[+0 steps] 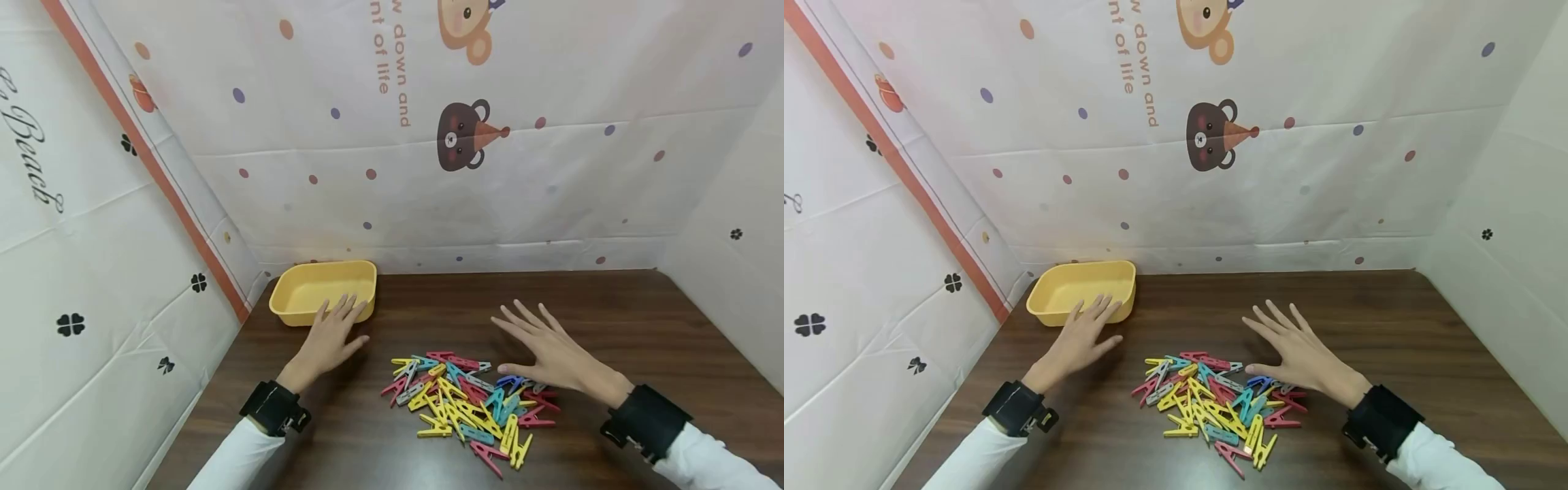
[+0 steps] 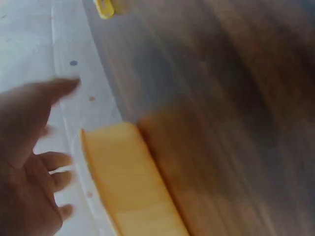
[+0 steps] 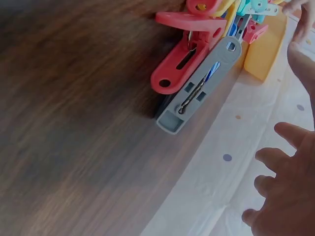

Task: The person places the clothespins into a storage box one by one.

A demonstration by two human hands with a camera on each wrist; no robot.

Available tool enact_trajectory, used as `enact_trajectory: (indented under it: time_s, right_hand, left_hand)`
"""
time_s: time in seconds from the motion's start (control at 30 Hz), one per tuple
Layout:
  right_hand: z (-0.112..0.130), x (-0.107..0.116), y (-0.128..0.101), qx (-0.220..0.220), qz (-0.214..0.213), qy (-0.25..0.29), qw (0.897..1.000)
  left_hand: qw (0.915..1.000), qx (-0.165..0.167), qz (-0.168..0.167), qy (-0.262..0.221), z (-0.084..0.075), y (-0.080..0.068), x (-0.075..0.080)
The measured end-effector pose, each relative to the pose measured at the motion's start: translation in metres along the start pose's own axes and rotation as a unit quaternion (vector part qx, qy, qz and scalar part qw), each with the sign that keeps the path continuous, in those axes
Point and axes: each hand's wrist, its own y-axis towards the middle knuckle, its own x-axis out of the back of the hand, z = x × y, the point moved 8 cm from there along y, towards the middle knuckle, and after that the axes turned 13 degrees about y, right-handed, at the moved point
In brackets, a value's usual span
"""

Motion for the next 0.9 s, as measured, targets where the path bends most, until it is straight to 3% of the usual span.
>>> enact_trajectory:
  time_s: [0.1, 0.17, 0.23, 0.3, 0.33, 0.37, 0.4, 0.43, 0.5, 0.53, 0.57, 0.63, 0.73, 0.77, 0.83, 0.9]
  right_hand:
    - [0.0, 0.001, -0.008, -0.01, -0.003, 0.012, 1.0]
    - [0.0, 0.001, -0.01, -0.024, 0.001, 0.022, 0.999]
    - [0.0, -0.001, -0.013, -0.036, 0.003, 0.03, 0.999]
    - [0.002, -0.002, -0.014, -0.04, 0.006, 0.03, 0.999]
    - [0.002, -0.003, -0.015, -0.042, 0.007, 0.028, 0.999]
    - [0.002, -0.004, -0.017, -0.044, 0.008, 0.027, 0.999]
    - [0.004, -0.004, -0.017, -0.04, 0.009, 0.026, 0.999]
    - [0.005, -0.004, -0.018, -0.039, 0.011, 0.024, 0.999]
    - [0.004, -0.007, -0.019, -0.047, 0.016, 0.024, 0.998]
    - [0.004, -0.009, -0.02, -0.05, 0.02, 0.028, 0.998]
    - [0.004, -0.012, -0.02, -0.053, 0.024, 0.032, 0.998]
    - [0.004, -0.02, -0.021, -0.059, 0.035, 0.04, 0.997]
    - [0.007, -0.029, -0.019, -0.051, 0.058, 0.041, 0.996]
    - [0.009, -0.031, -0.017, -0.046, 0.064, 0.036, 0.996]
    - [0.012, -0.032, -0.011, -0.034, 0.073, 0.024, 0.996]
    - [0.014, -0.031, -0.006, -0.025, 0.077, 0.013, 0.997]
  left_hand:
    - [0.9962, 0.051, -0.07, -0.004, 0.01, -0.001, 0.01]
    - [0.9872, 0.096, -0.126, -0.017, 0.016, -0.006, 0.016]
    - [0.9759, 0.149, -0.156, -0.034, 0.022, -0.013, 0.015]
    - [0.9669, 0.21, -0.122, -0.08, 0.029, -0.018, 0.004]
    - [0.9609, 0.234, -0.082, -0.124, 0.032, -0.021, -0.005]
    - [0.9483, 0.26, -0.033, -0.178, 0.034, -0.024, -0.015]
    - [0.9269, 0.291, 0.016, -0.237, 0.037, -0.027, -0.026]
    - [0.8962, 0.323, 0.059, -0.298, 0.039, -0.032, -0.034]
    - [0.8267, 0.369, 0.118, -0.408, 0.041, -0.04, -0.046]
    - [0.7909, 0.388, 0.128, -0.456, 0.043, -0.043, -0.049]
    - [0.7602, 0.404, 0.127, -0.492, 0.045, -0.046, -0.05]
    - [0.7148, 0.432, 0.114, -0.538, 0.049, -0.049, -0.05]
    - [0.6596, 0.484, 0.07, -0.57, 0.055, -0.047, -0.052]
    - [0.6455, 0.502, 0.047, -0.573, 0.057, -0.043, -0.053]
    - [0.6216, 0.539, 0.008, -0.569, 0.059, -0.033, -0.056]
    - [0.6119, 0.56, -0.014, -0.558, 0.054, -0.018, -0.062]
